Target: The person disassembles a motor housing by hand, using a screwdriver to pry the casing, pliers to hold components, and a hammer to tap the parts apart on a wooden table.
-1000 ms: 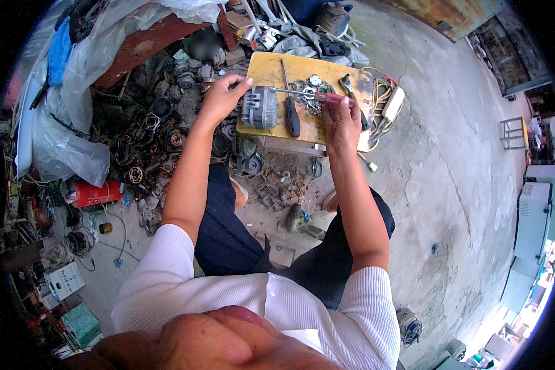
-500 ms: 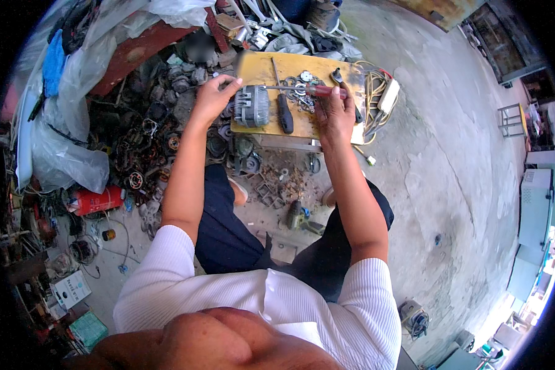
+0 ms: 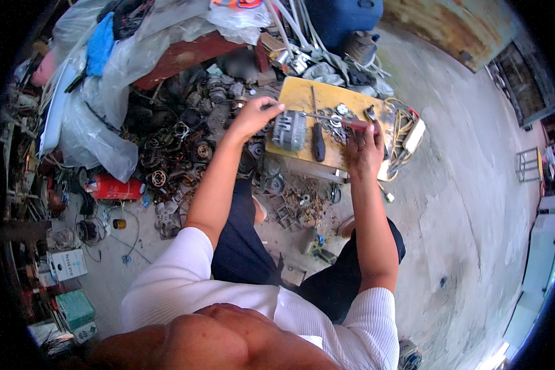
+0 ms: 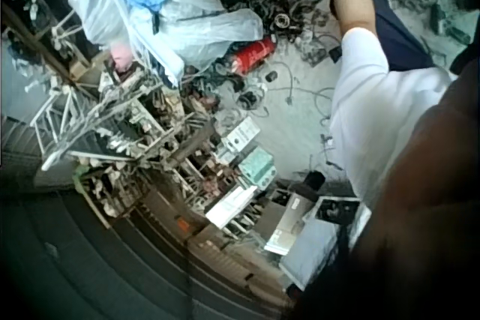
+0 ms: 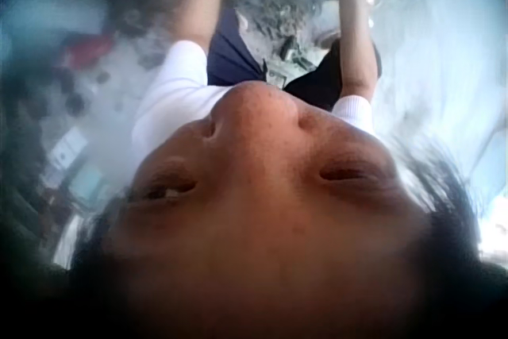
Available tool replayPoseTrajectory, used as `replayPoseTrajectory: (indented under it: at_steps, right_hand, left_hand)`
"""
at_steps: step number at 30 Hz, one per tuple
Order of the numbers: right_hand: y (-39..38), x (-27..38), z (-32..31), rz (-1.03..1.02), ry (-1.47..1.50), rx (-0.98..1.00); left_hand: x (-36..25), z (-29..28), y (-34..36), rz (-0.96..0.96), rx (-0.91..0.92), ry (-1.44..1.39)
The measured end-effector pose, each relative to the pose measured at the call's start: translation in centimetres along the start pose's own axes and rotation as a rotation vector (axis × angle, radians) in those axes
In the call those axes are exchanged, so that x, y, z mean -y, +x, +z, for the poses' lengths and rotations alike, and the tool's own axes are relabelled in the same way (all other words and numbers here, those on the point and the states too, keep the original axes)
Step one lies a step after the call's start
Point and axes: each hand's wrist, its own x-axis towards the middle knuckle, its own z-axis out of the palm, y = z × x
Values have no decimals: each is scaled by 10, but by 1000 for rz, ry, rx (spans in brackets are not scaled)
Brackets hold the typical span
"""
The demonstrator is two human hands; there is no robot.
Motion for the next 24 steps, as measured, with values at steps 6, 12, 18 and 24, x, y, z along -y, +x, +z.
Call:
replayPoseTrajectory:
  at_steps: [6,12,18,24]
  right_hand:
    - [-3,2,-2,-17,-84,20]
    - [-12,10,12,8,-21,16]
    - [4,1,-1,-82,23,65]
    - [8,2,-8,-30,4,123]
  left_hand:
    - [-3,3,3,-8,-102,310]
    - [-4,-6,-3,18,25,141]
    - [5,-6,2,-40,19,116]
    - [0,1,1,14,-105,282]
